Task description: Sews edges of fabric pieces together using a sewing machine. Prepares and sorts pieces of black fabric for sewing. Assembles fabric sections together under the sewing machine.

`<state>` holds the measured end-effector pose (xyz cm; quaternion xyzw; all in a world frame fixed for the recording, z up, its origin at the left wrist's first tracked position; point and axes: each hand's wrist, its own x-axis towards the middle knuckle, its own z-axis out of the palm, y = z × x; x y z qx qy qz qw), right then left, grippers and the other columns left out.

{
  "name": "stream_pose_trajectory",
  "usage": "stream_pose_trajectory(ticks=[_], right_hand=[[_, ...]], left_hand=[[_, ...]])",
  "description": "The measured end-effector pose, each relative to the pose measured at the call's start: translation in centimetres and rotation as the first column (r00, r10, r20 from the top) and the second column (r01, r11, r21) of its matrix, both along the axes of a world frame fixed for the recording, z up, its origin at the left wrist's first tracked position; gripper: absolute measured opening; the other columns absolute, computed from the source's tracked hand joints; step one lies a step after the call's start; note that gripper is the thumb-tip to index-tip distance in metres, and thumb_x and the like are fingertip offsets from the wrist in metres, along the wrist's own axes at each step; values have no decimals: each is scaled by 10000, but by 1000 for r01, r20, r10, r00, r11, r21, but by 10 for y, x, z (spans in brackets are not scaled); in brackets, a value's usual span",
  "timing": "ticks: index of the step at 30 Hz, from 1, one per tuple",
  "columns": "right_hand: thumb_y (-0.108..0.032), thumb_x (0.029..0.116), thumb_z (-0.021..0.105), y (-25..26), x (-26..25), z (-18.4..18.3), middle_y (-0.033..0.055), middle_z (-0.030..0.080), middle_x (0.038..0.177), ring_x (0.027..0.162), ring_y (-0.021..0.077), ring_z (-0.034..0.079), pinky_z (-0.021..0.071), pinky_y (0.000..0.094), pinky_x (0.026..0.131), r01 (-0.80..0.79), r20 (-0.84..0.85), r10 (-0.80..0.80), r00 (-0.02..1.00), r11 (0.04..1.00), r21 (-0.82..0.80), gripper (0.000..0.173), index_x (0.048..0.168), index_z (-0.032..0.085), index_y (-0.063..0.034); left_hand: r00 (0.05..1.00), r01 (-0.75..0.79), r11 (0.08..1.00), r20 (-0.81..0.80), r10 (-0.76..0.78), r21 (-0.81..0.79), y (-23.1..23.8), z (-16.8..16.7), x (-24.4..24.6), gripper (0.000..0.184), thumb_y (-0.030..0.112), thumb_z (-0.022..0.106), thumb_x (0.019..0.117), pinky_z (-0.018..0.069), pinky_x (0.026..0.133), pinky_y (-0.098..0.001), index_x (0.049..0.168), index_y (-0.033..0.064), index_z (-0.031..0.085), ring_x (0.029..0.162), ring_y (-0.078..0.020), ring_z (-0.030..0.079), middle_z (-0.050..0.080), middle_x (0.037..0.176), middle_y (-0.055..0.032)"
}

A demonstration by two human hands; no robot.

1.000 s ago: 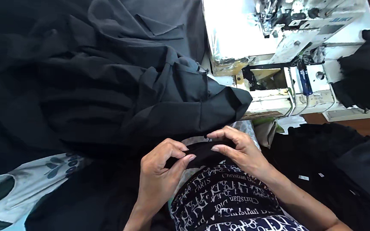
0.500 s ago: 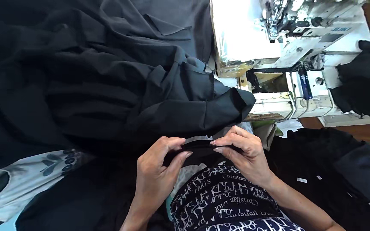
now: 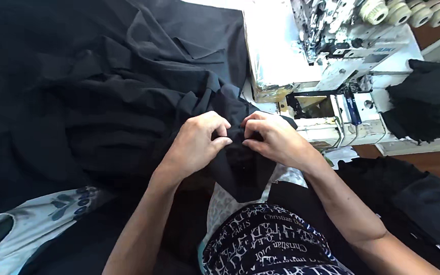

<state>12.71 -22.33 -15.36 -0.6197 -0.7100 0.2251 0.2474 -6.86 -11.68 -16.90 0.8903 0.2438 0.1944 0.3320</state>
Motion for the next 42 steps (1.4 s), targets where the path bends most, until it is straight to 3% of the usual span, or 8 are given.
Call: stream_pose_trajectory(ticks=[5,16,24,28,32,36,39,42], right_hand=[[-97,901,742,7,9,-1,108,662,1061,972,217,646,535,382,803,-70,-37,68,997,996,-47,53,863,721,-65],[-118,915,716,-20,8,-5,67,639,975,835,97,625,535,213,700,25,-155,23,988,953,301,81,880,699,-47],[-96,931,691,-47,-17,-12,113,706,947,828,121,688,543,182,674,262,-47,-309,950,706,657,115,847,646,-30],[-138,962,690,-49,-18,-15,88,710,798,733,129,686,537,208,653,267,3,-434,901,560,785,129,883,649,-44],[-192,971,689,-52,-19,-13,45,664,707,645,159,583,450,277,636,242,86,-506,858,547,801,137,938,758,-77],[-195,966,680,-53,-46,-2,2,663,711,749,162,583,431,312,823,254,15,-460,888,516,818,112,918,750,-120],[-172,996,615,-51,-80,18,-39,645,756,885,132,585,392,319,976,250,-102,-307,946,495,832,126,904,700,-157],[-166,1005,610,-43,-85,41,-50,690,776,957,111,614,368,313,1025,312,-256,-181,950,488,815,149,899,713,-152]], left_hand=[[988,53,996,-147,-42,76,1,10,-2,145,61,797,850,504,641,-397,795,44,664,728,-214,614,621,815,-82],[1000,-17,969,14,14,245,-20,33,-21,113,234,696,855,502,669,-215,806,134,685,822,-56,598,599,947,14],[981,-95,955,190,42,279,-45,43,-14,162,175,662,880,499,682,-137,746,93,621,788,-14,614,631,835,-4],[973,-206,857,192,128,473,-61,42,-10,167,188,623,973,467,621,-248,960,32,682,689,-160,594,643,779,-91],[938,-345,700,200,283,626,-65,27,-12,241,202,589,1001,446,758,-403,987,50,776,845,-311,607,682,841,-131],[869,-367,902,431,245,227,-55,14,-35,203,256,487,1082,376,1167,-389,1029,137,642,1324,-195,535,679,1169,-4],[673,-255,966,710,207,-39,-51,31,-45,209,184,441,1094,419,1176,-477,1103,178,650,1089,-160,707,750,994,51],[633,-371,923,754,176,96,-43,63,-52,202,128,397,1091,386,1169,-527,1062,69,588,937,-166,687,667,874,-25]])
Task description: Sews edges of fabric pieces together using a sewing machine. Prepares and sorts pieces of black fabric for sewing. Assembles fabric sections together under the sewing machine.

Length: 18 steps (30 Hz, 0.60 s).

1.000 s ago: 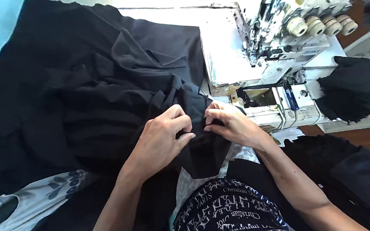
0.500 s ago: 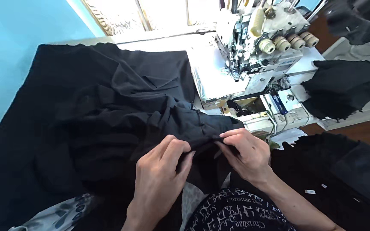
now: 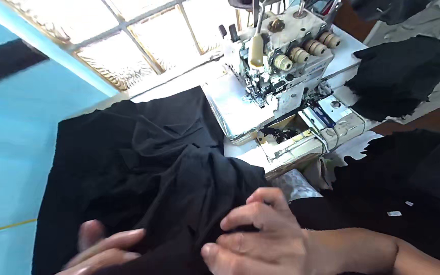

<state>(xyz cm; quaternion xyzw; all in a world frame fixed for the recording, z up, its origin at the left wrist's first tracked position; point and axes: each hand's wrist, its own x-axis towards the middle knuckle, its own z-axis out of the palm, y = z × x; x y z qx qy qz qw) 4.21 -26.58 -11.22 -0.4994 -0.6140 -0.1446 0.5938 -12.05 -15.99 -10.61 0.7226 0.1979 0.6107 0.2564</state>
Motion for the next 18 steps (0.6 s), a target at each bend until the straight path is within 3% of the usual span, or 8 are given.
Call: stream_pose_trajectory(ticks=[2,3,4,7,10,12,16,18], right_hand=[[-172,991,622,9,20,8,-34,753,838,969,78,659,409,294,1000,9,-121,-14,993,999,-44,159,907,749,-127],[-158,955,649,15,37,7,-22,766,857,937,63,673,434,287,968,48,-169,-62,984,995,-88,140,909,769,-105],[-153,921,677,21,55,3,-11,764,860,886,69,686,474,310,923,103,-199,-135,971,982,-161,119,923,779,-90],[-139,932,703,35,108,-21,56,735,823,757,195,703,545,462,751,170,-294,-328,897,873,-456,204,1103,678,-30],[-129,954,697,35,140,-43,52,693,762,640,192,658,528,411,576,167,-344,-419,841,804,-571,251,1174,604,-55],[-123,957,695,23,148,-50,58,692,786,661,195,667,541,412,594,118,-365,-398,842,794,-596,222,1155,621,-54],[-166,956,660,2,150,-56,25,699,825,763,171,681,547,444,727,64,-356,-331,874,804,-591,133,1052,710,-89],[-152,964,648,7,148,-55,41,736,862,798,217,689,520,496,787,161,-257,-356,898,813,-560,153,1051,760,-93]], left_hand=[[971,-165,968,-144,193,187,17,16,23,186,79,419,1067,477,1064,-445,1102,-10,578,1002,-169,661,665,989,-85],[942,-209,937,-201,270,278,31,17,46,214,58,466,1055,471,1070,-434,1154,-75,602,1092,-211,643,674,1091,-152],[909,-206,914,-278,311,349,45,18,76,250,114,493,1069,441,1088,-408,1195,-57,625,1190,-222,609,666,1186,-161],[840,-55,926,-484,245,374,75,18,172,247,180,565,1046,454,986,-481,1073,-27,697,1051,-320,653,704,1066,-193],[734,90,978,-676,63,189,99,-4,225,254,214,638,982,453,932,-590,986,-19,741,954,-373,694,732,958,-205],[625,153,986,-779,-43,69,98,-8,228,240,211,673,961,472,860,-633,986,-20,729,923,-412,691,717,947,-232],[531,215,971,-822,-203,-101,83,2,213,137,134,746,919,480,619,-520,860,38,670,701,-321,620,638,784,-159],[515,133,980,-835,-195,-147,85,2,218,144,150,749,926,496,676,-559,928,18,693,766,-357,639,661,846,-189]])
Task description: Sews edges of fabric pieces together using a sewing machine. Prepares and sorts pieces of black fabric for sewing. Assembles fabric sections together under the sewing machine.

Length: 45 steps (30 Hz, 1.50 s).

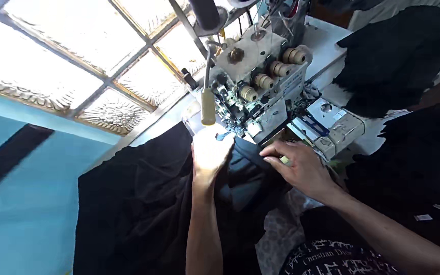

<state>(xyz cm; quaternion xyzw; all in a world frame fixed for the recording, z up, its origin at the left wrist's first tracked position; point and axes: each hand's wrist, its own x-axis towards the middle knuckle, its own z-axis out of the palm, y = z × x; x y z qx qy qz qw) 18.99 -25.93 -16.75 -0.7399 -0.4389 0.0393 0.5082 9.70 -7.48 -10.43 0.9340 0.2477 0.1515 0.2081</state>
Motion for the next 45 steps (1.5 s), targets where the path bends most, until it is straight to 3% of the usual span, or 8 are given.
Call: stream_pose_trajectory(ticks=[11,17,24,27,29,32,38,45], right_hand=[[12,893,629,39,-5,3,99,620,665,666,299,627,457,461,706,255,595,-189,781,967,-28,232,1033,784,-89],[8,903,624,41,0,5,112,618,672,671,309,626,454,461,700,192,574,-140,807,981,-29,183,979,772,-67],[14,886,650,40,5,14,146,658,851,785,344,645,471,484,699,139,645,-62,762,988,-69,124,943,727,-64],[-37,868,690,29,0,34,145,699,1109,1039,353,657,494,539,900,-163,664,220,715,976,-148,67,895,722,-89],[-73,864,744,11,-5,53,115,702,882,983,330,660,410,573,1056,-518,499,620,605,783,-344,15,850,744,-80],[-173,992,656,-2,0,78,107,639,693,739,289,668,498,508,879,-739,163,879,447,466,-486,224,854,703,-3],[53,913,641,15,18,71,160,614,676,621,362,657,498,485,529,-319,469,467,749,876,-362,51,944,673,27],[41,922,602,57,28,18,145,666,843,781,319,667,533,416,673,-305,679,176,713,950,74,152,946,732,-34]], left_hand=[[978,-140,920,196,71,365,3,-21,-8,353,250,643,989,443,986,-619,1238,0,656,1187,-410,601,637,1266,-225],[982,99,941,122,-145,325,-48,-11,-80,577,597,488,1004,458,831,-457,922,105,779,895,-231,656,743,951,-64],[971,230,864,-42,-236,449,-57,7,-102,176,155,592,908,529,632,-354,800,62,695,743,-222,676,735,972,-93],[886,460,841,-77,-458,285,-61,21,-99,144,145,545,917,439,466,-256,798,92,606,551,-123,565,672,838,-65],[862,506,799,-194,-468,324,-61,27,-97,124,181,544,882,382,412,-307,795,117,604,487,-158,522,561,682,-22],[862,486,773,-369,-348,407,-52,34,-94,99,191,637,800,456,429,-438,787,95,657,553,-277,625,582,687,-61],[913,307,925,-344,-220,225,-9,36,-85,200,208,569,942,483,535,-520,847,54,653,615,-293,630,605,691,-77],[948,-65,974,-290,128,218,-10,9,-56,241,109,507,1049,490,755,-654,1213,-14,633,858,-479,676,679,927,-278]])
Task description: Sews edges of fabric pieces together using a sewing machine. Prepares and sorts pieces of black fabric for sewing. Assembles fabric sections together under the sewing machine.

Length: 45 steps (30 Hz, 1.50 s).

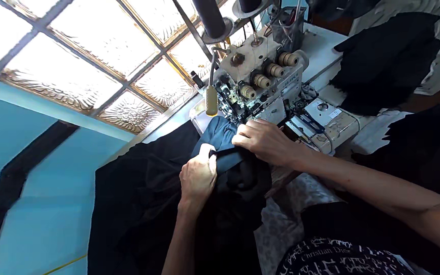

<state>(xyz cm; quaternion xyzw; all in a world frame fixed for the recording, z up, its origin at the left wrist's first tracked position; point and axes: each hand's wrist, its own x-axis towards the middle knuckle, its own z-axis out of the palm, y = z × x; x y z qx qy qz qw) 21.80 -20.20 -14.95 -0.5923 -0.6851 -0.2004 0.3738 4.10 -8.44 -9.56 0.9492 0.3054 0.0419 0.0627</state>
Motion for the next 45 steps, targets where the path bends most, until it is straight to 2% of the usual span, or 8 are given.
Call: stream_pose_trajectory(ticks=[4,12,23,29,35,38,42,45], right_hand=[[-3,933,594,-8,1,-14,114,682,870,859,285,675,548,405,806,-46,-96,49,994,998,31,181,938,764,-67],[-30,929,591,-22,-5,-21,94,715,909,964,275,689,532,411,938,-54,-78,57,995,998,44,203,974,781,-85],[-85,923,628,-16,-18,-34,123,695,1015,966,306,665,525,444,935,69,53,-69,996,998,4,217,1101,751,-68],[-25,945,587,-15,-23,-38,130,735,999,958,292,726,536,473,1006,158,80,-168,982,980,117,147,982,730,-27],[-92,947,592,-42,-11,-24,180,671,1302,1192,355,648,442,580,1059,312,-113,-299,948,943,119,248,1151,728,-50],[-94,946,608,-62,-24,-32,178,704,1120,1010,321,677,549,445,874,349,-243,-302,922,918,186,187,1076,729,-33],[-58,941,580,-64,-68,-41,132,733,1003,850,234,721,596,367,706,15,-464,-20,886,1000,-14,186,1014,748,-33],[-255,1090,425,-52,-82,-10,167,718,1173,1052,305,700,538,509,895,-346,-716,-105,690,821,-454,397,1221,715,-17]], left_hand=[[918,135,954,329,-223,268,1,-30,-9,83,-40,619,867,554,666,-514,935,-43,668,858,-361,687,669,1006,-204],[881,164,864,323,-345,476,-25,-39,-29,173,101,622,907,514,833,-453,796,41,740,1013,-351,655,730,1078,-143],[897,151,855,295,-330,496,-18,-53,-20,246,241,676,922,489,845,-494,1021,33,763,1042,-368,653,722,1018,-151],[870,116,842,356,-342,526,-15,-59,-16,185,117,624,943,473,833,-469,1001,54,788,1011,-344,657,733,962,-133],[883,311,921,288,-372,237,-17,-8,-44,230,168,591,980,503,950,-528,924,49,780,1166,-355,624,687,1261,-141],[826,550,834,120,-550,36,-41,49,-83,385,299,463,1055,504,944,-421,806,124,698,1141,-235,624,695,1233,-53],[763,631,740,17,-646,-234,-61,102,-107,253,144,555,1028,470,790,-378,843,61,708,926,-239,617,708,1030,-121],[822,564,768,120,-557,-302,-33,111,-106,261,209,580,1032,513,888,-254,906,26,717,1023,-125,614,663,1114,-142]])
